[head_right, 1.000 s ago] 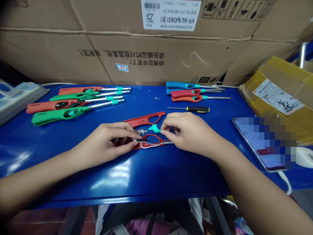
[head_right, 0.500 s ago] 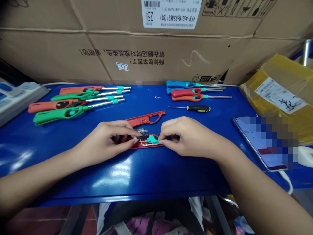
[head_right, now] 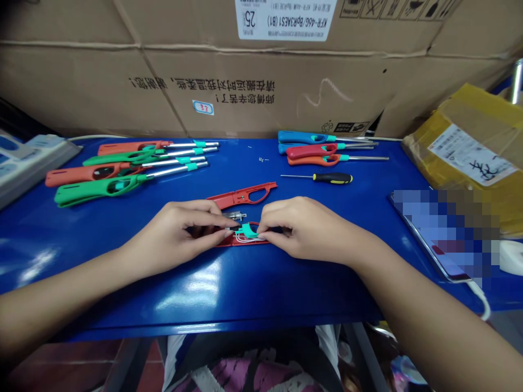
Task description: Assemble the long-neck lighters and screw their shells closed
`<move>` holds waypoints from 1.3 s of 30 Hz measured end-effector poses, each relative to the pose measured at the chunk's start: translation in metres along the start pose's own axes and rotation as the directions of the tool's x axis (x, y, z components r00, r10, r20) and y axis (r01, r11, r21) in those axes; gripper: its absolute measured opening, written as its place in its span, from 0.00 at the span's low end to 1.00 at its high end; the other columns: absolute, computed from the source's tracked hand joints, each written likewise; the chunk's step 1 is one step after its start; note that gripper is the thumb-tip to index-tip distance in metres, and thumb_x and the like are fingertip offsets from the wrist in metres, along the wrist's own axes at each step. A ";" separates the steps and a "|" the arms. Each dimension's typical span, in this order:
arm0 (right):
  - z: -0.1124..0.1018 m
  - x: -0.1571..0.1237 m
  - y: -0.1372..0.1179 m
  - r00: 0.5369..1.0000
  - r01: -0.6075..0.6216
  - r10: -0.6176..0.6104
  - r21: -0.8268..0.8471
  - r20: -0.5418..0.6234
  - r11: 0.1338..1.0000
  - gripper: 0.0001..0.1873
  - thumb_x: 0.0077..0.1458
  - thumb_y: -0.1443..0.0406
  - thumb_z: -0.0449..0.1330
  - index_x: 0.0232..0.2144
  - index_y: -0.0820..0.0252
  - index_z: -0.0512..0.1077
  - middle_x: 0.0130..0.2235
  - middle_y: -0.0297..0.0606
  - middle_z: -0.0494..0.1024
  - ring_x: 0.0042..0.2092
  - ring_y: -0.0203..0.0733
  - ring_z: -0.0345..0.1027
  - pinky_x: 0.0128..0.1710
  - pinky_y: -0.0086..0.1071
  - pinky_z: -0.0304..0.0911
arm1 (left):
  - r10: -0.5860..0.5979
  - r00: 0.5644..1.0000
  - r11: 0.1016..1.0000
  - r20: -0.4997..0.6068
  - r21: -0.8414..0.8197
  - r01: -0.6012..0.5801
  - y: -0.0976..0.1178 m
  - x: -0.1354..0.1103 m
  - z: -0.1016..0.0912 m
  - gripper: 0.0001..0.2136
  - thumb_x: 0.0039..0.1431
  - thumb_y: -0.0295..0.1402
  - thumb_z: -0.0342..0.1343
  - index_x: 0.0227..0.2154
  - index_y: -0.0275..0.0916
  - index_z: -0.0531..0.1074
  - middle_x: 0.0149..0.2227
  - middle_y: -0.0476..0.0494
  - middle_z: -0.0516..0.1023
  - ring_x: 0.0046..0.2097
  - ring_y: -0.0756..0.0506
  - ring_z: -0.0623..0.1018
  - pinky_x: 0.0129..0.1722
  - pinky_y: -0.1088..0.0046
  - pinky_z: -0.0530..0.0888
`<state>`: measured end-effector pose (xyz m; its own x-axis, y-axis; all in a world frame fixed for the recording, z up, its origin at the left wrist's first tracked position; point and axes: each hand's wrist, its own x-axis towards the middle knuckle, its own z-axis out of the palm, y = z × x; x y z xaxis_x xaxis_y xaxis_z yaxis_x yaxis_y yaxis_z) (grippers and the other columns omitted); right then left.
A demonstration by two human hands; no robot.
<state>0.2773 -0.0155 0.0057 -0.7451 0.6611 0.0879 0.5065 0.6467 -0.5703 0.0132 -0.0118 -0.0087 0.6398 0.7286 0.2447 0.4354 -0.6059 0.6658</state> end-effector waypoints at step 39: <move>0.001 -0.001 -0.003 0.999 -0.030 0.027 -0.133 -0.018 0.991 0.05 0.61 0.69 0.57 0.32 0.59 0.71 0.31 0.32 0.73 0.31 0.33 0.63 0.30 0.29 0.54 | 0.129 0.991 0.990 -0.026 0.068 -0.127 -0.008 0.000 0.000 0.08 0.65 0.26 0.60 0.42 0.38 0.83 0.41 0.45 0.85 0.41 0.48 0.84 0.43 0.74 0.80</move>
<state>0.2765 -0.0180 0.0066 -0.7231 0.6853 0.0869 0.5815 0.6718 -0.4589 0.0096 -0.0064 -0.0142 0.6740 0.6524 0.3465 0.3927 -0.7137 0.5800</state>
